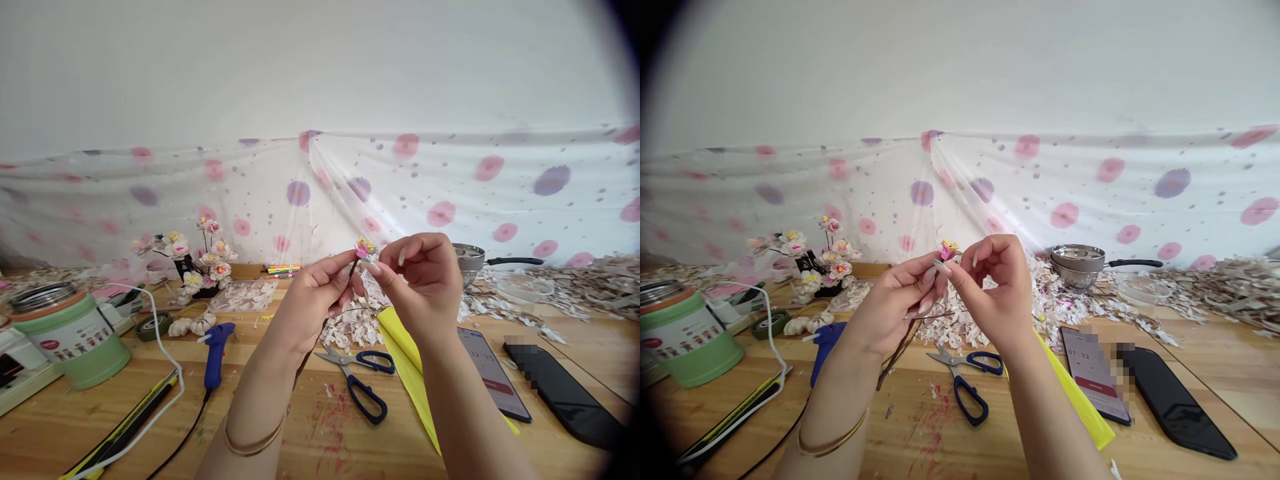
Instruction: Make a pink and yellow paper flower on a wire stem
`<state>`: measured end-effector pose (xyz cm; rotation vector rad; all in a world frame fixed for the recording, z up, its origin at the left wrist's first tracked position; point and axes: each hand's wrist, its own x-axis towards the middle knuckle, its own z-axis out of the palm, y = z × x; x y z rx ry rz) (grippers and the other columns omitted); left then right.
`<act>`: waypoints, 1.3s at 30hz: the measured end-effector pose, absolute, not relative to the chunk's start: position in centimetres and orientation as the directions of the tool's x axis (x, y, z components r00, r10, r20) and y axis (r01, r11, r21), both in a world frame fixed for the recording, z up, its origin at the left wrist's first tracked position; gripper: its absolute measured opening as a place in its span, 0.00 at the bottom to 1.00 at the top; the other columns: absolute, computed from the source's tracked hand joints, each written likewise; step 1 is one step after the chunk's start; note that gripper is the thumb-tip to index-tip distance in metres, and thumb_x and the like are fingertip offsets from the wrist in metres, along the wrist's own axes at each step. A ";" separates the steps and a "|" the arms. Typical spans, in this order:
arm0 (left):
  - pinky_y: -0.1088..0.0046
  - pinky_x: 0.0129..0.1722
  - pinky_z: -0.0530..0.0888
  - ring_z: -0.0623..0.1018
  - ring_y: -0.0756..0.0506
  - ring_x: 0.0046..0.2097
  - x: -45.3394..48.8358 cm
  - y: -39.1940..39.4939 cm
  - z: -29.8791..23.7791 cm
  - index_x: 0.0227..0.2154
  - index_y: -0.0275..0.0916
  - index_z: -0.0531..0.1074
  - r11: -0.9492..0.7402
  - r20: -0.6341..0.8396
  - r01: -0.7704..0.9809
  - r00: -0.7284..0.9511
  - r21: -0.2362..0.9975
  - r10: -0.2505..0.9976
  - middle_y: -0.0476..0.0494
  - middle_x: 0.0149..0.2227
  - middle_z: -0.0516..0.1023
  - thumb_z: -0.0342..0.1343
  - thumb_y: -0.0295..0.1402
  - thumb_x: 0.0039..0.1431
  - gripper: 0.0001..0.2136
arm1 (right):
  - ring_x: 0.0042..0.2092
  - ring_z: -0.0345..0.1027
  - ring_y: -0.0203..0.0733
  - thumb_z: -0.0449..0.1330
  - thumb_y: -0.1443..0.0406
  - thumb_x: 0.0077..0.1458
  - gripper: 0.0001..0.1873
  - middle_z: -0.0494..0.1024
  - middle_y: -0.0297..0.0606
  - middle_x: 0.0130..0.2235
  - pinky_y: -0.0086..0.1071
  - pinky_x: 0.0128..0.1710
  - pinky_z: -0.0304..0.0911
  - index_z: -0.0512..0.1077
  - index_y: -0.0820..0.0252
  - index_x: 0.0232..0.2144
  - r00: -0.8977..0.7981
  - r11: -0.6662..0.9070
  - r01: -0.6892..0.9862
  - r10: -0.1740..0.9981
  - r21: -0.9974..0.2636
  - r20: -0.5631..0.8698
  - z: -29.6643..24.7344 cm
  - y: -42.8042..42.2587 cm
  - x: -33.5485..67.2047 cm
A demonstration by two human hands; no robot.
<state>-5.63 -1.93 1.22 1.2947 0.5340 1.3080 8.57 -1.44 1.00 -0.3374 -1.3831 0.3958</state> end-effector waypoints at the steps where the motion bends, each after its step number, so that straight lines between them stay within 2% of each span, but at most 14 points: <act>1: 0.80 0.18 0.48 0.60 0.57 0.20 -5.6 -1.9 1.2 0.45 0.39 0.79 -0.219 0.349 -0.409 0.276 0.886 0.896 0.49 0.24 0.72 0.62 0.30 0.54 0.14 | 0.22 0.60 0.34 0.69 0.61 0.53 0.18 0.68 0.27 0.24 0.31 0.19 0.55 0.60 0.51 0.30 0.168 0.906 -0.104 0.424 -0.411 0.890 1.0 -1.5 8.6; 3: 0.82 0.17 0.47 0.59 0.58 0.20 -5.7 -2.0 1.3 0.43 0.40 0.80 -0.170 0.337 -0.457 0.315 0.873 0.887 0.49 0.24 0.72 0.61 0.28 0.55 0.12 | 0.18 0.56 0.33 0.63 0.59 0.58 0.15 0.66 0.26 0.20 0.30 0.17 0.51 0.59 0.51 0.28 0.249 0.915 -0.191 0.396 -0.356 0.884 1.0 -1.4 8.8; 6: 0.83 0.16 0.47 0.57 0.59 0.19 -6.0 -2.1 1.6 0.41 0.40 0.81 -0.047 0.319 -0.521 0.448 0.852 0.835 0.50 0.23 0.69 0.59 0.24 0.54 0.12 | 0.15 0.49 0.32 0.58 0.59 0.61 0.16 0.61 0.24 0.16 0.30 0.15 0.46 0.57 0.52 0.25 0.310 0.864 -0.299 0.489 -0.404 0.816 1.1 -0.6 9.2; 10: 0.85 0.16 0.49 0.55 0.60 0.18 -6.3 -2.3 1.9 0.38 0.41 0.82 0.060 0.306 -0.560 0.535 0.826 0.787 0.51 0.22 0.68 0.57 0.21 0.54 0.13 | 0.20 0.57 0.32 0.65 0.60 0.54 0.13 0.69 0.28 0.23 0.28 0.18 0.52 0.63 0.54 0.27 0.055 0.728 -0.339 0.648 -0.596 0.760 0.9 0.5 9.7; 12: 0.86 0.16 0.49 0.56 0.60 0.18 -6.3 -2.4 1.9 0.37 0.41 0.82 0.066 0.307 -0.562 0.542 0.825 0.782 0.50 0.22 0.68 0.57 0.20 0.54 0.12 | 0.23 0.61 0.32 0.67 0.60 0.53 0.12 0.71 0.29 0.26 0.28 0.20 0.55 0.67 0.55 0.31 -0.070 0.695 -0.340 0.653 -0.634 0.754 0.8 0.5 9.6; 14: 0.86 0.16 0.50 0.56 0.60 0.18 -6.1 -2.5 1.9 0.37 0.40 0.82 0.057 0.309 -0.558 0.539 0.828 0.784 0.50 0.22 0.69 0.58 0.21 0.54 0.12 | 0.24 0.62 0.31 0.67 0.61 0.54 0.11 0.72 0.29 0.28 0.28 0.22 0.57 0.67 0.55 0.33 -0.117 0.691 -0.351 0.638 -0.633 0.761 0.7 0.3 9.3; 19: 0.84 0.16 0.50 0.59 0.59 0.19 -5.8 -2.9 1.9 0.41 0.40 0.82 -0.063 0.347 -0.521 0.467 0.851 0.813 0.49 0.22 0.70 0.59 0.25 0.57 0.10 | 0.24 0.64 0.29 0.67 0.63 0.54 0.10 0.71 0.29 0.29 0.27 0.23 0.58 0.68 0.57 0.33 -0.103 0.684 -0.371 0.642 -0.628 0.760 0.7 -0.4 8.8; 25: 0.83 0.18 0.55 0.64 0.57 0.22 -5.7 -3.3 1.3 0.48 0.44 0.79 -0.318 0.423 -0.338 0.305 0.886 0.853 0.50 0.24 0.71 0.58 0.29 0.61 0.13 | 0.20 0.65 0.29 0.66 0.64 0.56 0.12 0.71 0.26 0.26 0.26 0.20 0.58 0.65 0.56 0.33 -0.158 0.644 -0.382 0.661 -0.663 0.733 1.0 -0.8 8.6; 29: 0.83 0.19 0.59 0.65 0.56 0.22 -5.6 -3.4 1.1 0.50 0.44 0.78 -0.365 0.426 -0.260 0.240 0.894 0.872 0.52 0.20 0.68 0.59 0.31 0.60 0.15 | 0.22 0.63 0.29 0.66 0.64 0.55 0.12 0.70 0.26 0.26 0.26 0.21 0.58 0.65 0.56 0.34 -0.133 0.631 -0.351 0.698 -0.691 0.704 1.0 -1.1 8.5; 34: 0.82 0.20 0.64 0.69 0.54 0.24 -5.1 -3.5 1.1 0.47 0.40 0.79 -0.416 0.472 -0.298 0.150 0.859 0.869 0.50 0.21 0.72 0.61 0.32 0.58 0.14 | 0.26 0.64 0.31 0.67 0.60 0.53 0.14 0.71 0.29 0.29 0.28 0.24 0.61 0.66 0.55 0.35 -0.090 0.646 -0.280 0.719 -0.710 0.689 0.8 -1.0 8.1; 37: 0.81 0.21 0.68 0.73 0.53 0.25 -4.7 -3.3 1.0 0.46 0.40 0.79 -0.455 0.501 -0.349 0.049 0.819 0.864 0.49 0.26 0.77 0.62 0.34 0.57 0.14 | 0.25 0.65 0.32 0.67 0.57 0.53 0.15 0.72 0.30 0.32 0.29 0.24 0.62 0.66 0.54 0.38 -0.162 0.627 -0.301 0.709 -0.718 0.687 1.0 -0.8 8.2; 39: 0.78 0.27 0.72 0.76 0.52 0.28 -4.5 -3.1 1.0 0.44 0.39 0.79 -0.495 0.520 -0.355 -0.029 0.793 0.853 0.47 0.30 0.80 0.63 0.35 0.56 0.13 | 0.27 0.67 0.33 0.67 0.56 0.53 0.16 0.72 0.31 0.33 0.30 0.26 0.63 0.67 0.55 0.39 -0.228 0.589 -0.291 0.722 -0.754 0.653 1.2 -0.7 8.6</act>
